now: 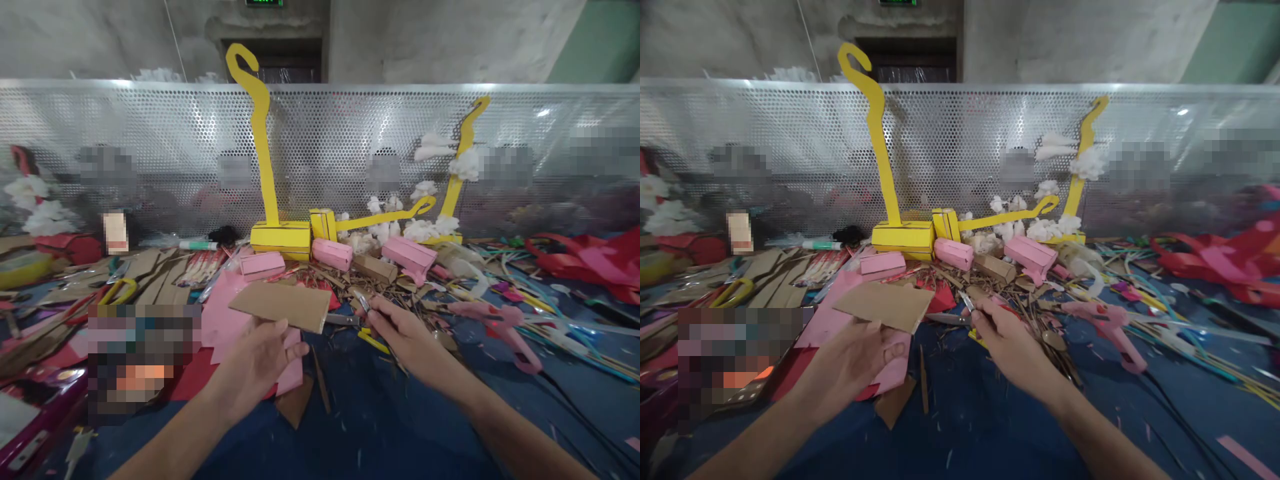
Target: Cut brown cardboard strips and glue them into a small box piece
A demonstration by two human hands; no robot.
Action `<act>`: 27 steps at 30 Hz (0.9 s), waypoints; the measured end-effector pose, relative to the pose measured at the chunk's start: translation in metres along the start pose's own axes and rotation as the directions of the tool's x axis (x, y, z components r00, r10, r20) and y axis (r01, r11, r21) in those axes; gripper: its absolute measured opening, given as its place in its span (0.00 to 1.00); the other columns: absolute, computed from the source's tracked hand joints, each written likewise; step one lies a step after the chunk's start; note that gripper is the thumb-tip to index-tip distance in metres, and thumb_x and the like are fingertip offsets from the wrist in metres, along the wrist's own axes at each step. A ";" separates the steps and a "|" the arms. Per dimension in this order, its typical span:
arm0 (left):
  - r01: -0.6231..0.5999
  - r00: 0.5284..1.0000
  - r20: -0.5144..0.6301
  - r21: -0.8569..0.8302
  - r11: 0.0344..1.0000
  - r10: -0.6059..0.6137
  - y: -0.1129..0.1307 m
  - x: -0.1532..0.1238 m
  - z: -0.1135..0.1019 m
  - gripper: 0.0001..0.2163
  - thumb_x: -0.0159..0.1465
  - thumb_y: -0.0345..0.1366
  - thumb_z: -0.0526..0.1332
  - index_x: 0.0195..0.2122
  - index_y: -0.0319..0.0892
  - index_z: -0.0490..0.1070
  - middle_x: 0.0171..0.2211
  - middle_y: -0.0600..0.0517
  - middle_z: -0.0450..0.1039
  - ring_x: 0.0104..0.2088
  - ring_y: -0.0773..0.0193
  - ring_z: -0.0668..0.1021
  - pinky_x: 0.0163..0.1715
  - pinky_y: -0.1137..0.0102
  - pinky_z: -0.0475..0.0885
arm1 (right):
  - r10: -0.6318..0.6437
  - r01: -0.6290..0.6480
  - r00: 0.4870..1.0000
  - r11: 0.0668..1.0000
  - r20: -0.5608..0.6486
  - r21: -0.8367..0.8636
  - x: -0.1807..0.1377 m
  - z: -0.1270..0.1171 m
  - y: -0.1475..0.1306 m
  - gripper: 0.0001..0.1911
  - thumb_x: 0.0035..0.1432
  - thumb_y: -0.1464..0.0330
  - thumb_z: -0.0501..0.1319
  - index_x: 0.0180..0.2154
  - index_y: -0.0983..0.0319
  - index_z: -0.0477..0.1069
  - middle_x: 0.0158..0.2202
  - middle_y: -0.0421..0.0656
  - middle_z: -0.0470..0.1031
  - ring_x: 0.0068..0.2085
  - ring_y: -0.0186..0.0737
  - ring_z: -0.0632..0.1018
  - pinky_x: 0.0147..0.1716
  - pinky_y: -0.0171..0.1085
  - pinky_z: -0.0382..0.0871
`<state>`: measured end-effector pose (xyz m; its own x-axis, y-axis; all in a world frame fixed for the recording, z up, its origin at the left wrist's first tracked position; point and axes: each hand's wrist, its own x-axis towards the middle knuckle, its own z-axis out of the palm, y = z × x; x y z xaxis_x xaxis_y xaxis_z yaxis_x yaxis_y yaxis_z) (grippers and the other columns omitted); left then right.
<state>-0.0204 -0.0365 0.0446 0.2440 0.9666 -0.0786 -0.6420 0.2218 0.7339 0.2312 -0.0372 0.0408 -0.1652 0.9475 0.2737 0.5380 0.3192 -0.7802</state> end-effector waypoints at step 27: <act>-0.230 0.971 0.006 0.284 0.931 0.239 -0.003 0.004 -0.006 0.22 0.54 0.35 0.73 0.50 0.50 0.74 0.44 0.49 0.81 0.51 0.52 0.79 0.51 0.57 0.75 | -0.250 0.215 0.960 0.946 -0.125 -0.243 -0.017 0.024 -0.017 0.20 0.72 0.66 0.50 0.62 0.57 0.66 0.53 0.50 0.76 0.54 0.46 0.77 0.50 0.42 0.75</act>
<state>-0.0217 -0.0322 0.0386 0.0879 0.9908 0.1027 -0.4473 -0.0528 0.8928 0.2049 -0.0587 0.0359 -0.1898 0.8275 0.5284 0.6743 0.5011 -0.5425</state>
